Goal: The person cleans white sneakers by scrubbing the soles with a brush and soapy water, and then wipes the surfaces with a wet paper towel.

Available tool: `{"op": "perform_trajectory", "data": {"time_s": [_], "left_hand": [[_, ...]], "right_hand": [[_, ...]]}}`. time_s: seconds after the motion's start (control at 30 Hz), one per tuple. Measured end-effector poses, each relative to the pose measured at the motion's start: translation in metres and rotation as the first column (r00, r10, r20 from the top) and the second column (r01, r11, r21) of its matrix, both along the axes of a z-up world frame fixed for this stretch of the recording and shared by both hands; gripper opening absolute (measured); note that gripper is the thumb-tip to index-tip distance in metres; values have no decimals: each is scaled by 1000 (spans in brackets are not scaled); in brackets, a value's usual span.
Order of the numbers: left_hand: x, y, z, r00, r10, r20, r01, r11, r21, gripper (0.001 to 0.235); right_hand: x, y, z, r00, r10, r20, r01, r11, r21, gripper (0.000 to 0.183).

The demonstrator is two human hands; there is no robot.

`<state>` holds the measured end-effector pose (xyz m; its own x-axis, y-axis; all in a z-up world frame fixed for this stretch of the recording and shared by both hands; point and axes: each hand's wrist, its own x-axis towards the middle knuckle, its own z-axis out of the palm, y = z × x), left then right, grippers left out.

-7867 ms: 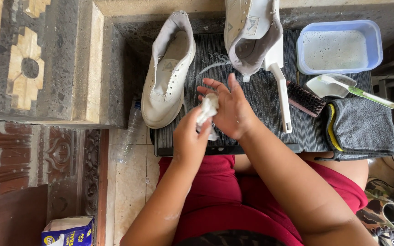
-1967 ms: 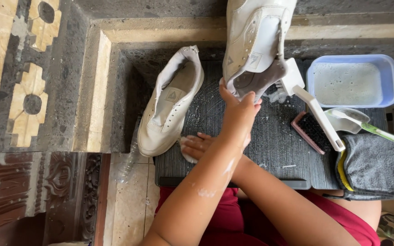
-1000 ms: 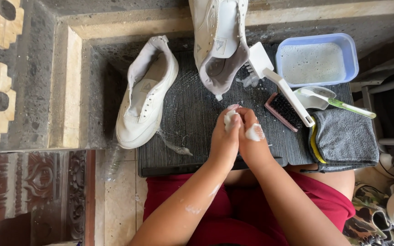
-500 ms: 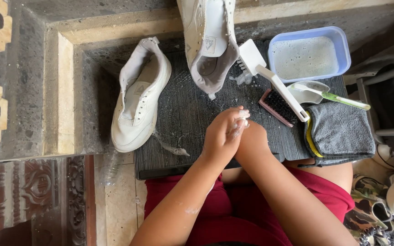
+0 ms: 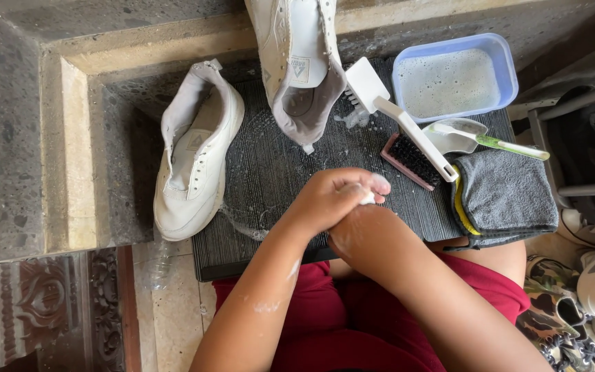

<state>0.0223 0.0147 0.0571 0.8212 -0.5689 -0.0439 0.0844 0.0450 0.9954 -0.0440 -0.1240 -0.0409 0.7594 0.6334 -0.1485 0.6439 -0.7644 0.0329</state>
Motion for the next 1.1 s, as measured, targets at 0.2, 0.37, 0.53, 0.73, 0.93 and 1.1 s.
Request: {"op": "perform_trajectory", "data": {"time_s": [0.2, 0.37, 0.53, 0.73, 0.93, 1.1], "left_hand": [[-2, -22, -49, 849, 91, -520, -378, 792, -480, 91], [-6, -30, -76, 792, -51, -608, -426, 668, -611, 90], [0, -24, -84, 783, -50, -621, -451, 642, -620, 95], [0, -18, -84, 763, -50, -644, -473, 635, -610, 83], [5, -16, -95, 741, 36, -670, -526, 651, -547, 79], [7, -15, -94, 738, 107, -666, -547, 672, -499, 73]], "right_hand": [[30, -16, 51, 926, -377, -12, 345, 832, 434, 20], [46, -18, 59, 857, -516, 21, 395, 682, 616, 36], [88, -29, 36, 808, -528, 264, 327, 772, 545, 22], [133, -28, 24, 798, -521, 303, 410, 837, 361, 21], [140, -1, 47, 796, -539, 276, 512, 843, 167, 47], [138, -2, 18, 754, -521, 400, 505, 849, 154, 48]]}}
